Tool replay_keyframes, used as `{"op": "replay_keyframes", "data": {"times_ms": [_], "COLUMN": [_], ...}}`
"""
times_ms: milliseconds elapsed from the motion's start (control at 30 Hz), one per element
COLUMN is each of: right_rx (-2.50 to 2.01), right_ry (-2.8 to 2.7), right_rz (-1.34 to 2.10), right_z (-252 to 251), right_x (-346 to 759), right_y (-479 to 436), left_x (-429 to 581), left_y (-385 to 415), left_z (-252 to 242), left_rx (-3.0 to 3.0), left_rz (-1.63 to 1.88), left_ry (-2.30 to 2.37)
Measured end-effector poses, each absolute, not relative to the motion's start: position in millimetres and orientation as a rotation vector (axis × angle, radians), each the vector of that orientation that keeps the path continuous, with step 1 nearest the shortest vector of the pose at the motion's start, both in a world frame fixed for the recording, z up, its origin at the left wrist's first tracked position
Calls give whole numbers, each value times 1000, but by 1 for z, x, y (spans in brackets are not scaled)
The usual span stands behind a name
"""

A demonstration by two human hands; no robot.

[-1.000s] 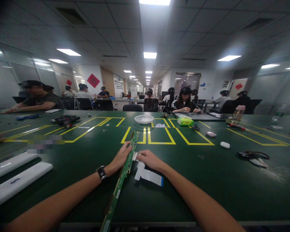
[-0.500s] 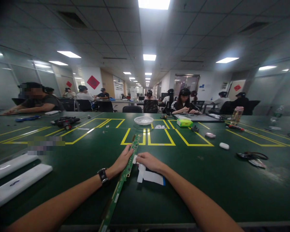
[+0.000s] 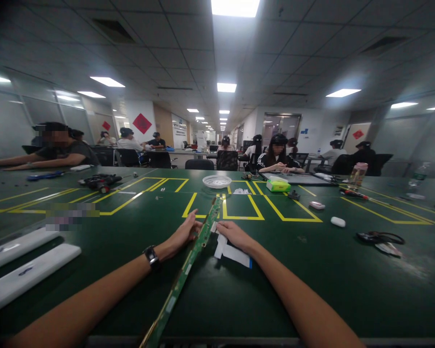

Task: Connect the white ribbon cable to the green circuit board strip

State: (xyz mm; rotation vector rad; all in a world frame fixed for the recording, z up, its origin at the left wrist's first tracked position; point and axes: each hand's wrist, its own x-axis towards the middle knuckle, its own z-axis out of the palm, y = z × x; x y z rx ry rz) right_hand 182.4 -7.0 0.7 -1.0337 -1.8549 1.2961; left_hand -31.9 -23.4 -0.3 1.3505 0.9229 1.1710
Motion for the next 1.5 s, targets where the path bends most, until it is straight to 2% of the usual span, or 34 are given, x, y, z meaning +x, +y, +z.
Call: {"op": "replay_keyframes", "data": {"times_ms": [67,233,333,467,633,800,933,1100,1333,1500], "right_rx": [-1201,-1905,-2102,-2064,-1960,-1880,-1715,-1786,-1587,-1742], "right_ry": [-1851,-1795,-1750,-1890,-2107,-2200,-2296,-2267,-2419,-2307], "right_rz": [1051,166,-77,-112,-161,-133,-90,-105,2,-70], "right_z": [4,10,9,6,1,-3,-5,-9,-6,-5], "right_x": [198,252,273,264,234,231,239,243,243,243], "right_y": [3,24,28,25,15,14,19,25,22,22], "left_x": [-40,-60,-63,-54,-37,-25,-29,-41,-45,-47], "left_y": [-16,-6,-7,-17,-39,-57,-54,-40,-35,-32], "left_z": [2,22,27,20,13,17,22,22,21,18], "left_rx": [1442,1796,1855,2061,2535,2680,2726,2732,2816,2821], "left_rz": [1211,1472,1562,1476,1113,873,890,1013,975,940], "left_ry": [1036,1139,1133,1105,972,863,848,1001,1146,1260]}}
